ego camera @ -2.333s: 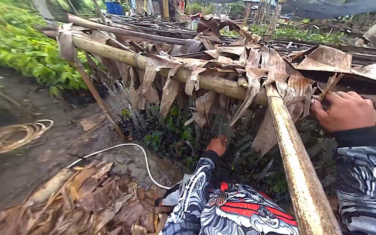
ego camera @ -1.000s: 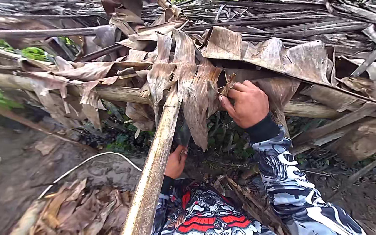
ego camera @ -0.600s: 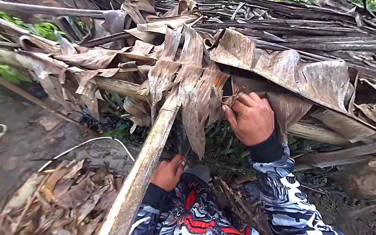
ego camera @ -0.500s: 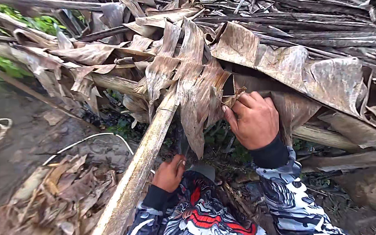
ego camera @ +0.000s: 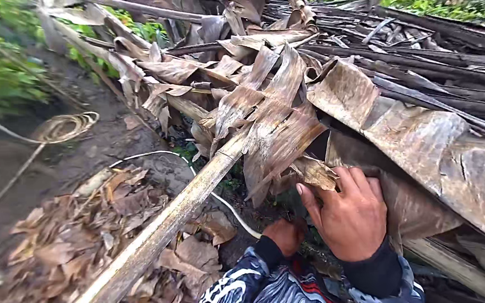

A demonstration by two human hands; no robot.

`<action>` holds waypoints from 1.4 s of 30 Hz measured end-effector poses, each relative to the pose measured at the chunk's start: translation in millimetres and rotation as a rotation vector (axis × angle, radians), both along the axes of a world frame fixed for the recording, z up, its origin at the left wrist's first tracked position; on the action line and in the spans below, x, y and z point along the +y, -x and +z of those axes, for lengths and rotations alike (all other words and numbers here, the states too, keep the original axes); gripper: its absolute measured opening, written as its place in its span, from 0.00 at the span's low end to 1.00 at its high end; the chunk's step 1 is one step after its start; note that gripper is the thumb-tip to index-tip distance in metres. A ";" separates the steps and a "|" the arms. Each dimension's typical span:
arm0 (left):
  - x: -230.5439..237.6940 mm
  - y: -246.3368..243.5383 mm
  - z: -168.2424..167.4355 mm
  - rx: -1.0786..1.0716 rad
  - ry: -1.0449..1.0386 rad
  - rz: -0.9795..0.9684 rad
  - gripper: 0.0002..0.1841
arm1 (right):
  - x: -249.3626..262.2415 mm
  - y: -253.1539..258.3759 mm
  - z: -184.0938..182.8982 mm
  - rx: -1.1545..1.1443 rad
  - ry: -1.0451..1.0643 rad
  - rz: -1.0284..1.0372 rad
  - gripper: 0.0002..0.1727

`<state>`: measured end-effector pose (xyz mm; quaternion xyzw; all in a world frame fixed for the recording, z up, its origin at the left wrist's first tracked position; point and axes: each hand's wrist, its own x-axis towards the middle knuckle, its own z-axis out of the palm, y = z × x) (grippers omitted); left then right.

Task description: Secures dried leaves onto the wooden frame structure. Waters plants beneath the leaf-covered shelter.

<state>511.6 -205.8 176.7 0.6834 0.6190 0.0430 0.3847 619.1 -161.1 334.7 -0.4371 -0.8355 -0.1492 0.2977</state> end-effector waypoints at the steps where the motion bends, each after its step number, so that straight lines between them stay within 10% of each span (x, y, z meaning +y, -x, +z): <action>1: -1.8 -5.3 -0.9 -0.013 -0.005 -0.004 0.22 | -1.4 -0.1 0.5 -0.013 -0.001 0.002 0.29; 25: -34.9 -19.7 6.7 -0.070 0.025 -0.003 0.19 | -6.1 -7.5 -6.0 0.045 -0.010 0.105 0.28; 35: -95.3 -29.4 -29.7 -0.139 -0.344 0.164 0.19 | -106.1 -122.5 -75.6 0.547 0.206 0.507 0.16; 42: -126.7 -40.6 -28.6 -0.126 -0.384 0.259 0.21 | -135.3 -194.8 -115.8 0.576 0.487 0.276 0.20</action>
